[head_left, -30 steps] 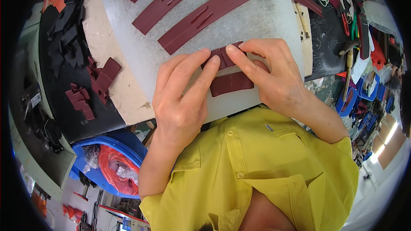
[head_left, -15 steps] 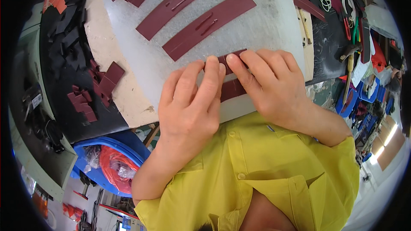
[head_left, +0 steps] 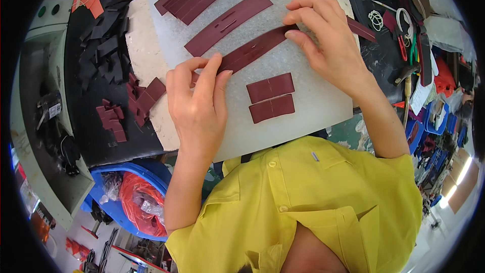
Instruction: The person applies glue from a tube onto maroon leather strips laid out on a white surface. They then pick up smaller maroon leather pieces and press them onto the glued areas, folding and aligning them to create a series of small, uniform leather components.
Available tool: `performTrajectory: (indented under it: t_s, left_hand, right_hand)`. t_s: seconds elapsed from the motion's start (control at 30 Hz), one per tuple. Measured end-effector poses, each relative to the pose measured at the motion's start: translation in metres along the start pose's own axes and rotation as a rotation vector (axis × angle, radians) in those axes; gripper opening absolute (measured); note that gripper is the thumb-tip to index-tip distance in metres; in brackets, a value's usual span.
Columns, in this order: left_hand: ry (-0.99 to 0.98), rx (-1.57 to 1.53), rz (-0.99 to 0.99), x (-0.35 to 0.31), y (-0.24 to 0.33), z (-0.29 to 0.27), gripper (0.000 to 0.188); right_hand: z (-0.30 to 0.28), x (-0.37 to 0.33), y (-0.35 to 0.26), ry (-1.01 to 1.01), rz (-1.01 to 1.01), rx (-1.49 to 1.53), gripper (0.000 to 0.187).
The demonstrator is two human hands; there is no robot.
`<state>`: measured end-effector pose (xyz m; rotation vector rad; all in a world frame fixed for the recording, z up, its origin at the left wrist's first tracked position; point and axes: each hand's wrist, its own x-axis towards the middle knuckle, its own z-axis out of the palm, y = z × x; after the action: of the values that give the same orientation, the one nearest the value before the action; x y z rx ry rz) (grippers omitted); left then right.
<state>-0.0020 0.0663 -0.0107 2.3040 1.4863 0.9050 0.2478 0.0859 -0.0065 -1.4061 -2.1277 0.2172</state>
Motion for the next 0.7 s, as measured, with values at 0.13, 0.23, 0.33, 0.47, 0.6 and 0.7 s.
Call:
performTrajectory:
  t_s: [0.13,0.23,0.33,0.47,0.6,0.7]
  left_hand:
    - [-0.020,-0.138,-0.066,0.001,0.001,0.001,0.019]
    - [0.007,-0.210,-0.178,0.009,0.015,0.001,0.018]
    - [0.076,-0.286,-0.149,0.014,0.020,0.015,0.018]
    - [0.040,-0.277,0.088,0.016,0.008,0.019,0.023]
    - [-0.016,-0.241,0.123,0.012,0.005,0.016,0.030]
    - [-0.035,-0.234,0.154,0.012,0.004,0.018,0.034]
  right_hand:
    - [-0.011,0.000,-0.013,-0.103,0.245,0.239,0.024]
    - [-0.010,0.000,-0.018,-0.077,0.122,0.115,0.021]
    - [-0.003,0.000,-0.032,-0.017,0.055,0.073,0.019]
    - [0.001,-0.017,-0.033,-0.011,0.069,0.198,0.033]
    - [0.005,-0.025,-0.024,-0.024,-0.064,0.133,0.051]
    - [0.005,-0.025,-0.023,-0.026,-0.093,0.122,0.056]
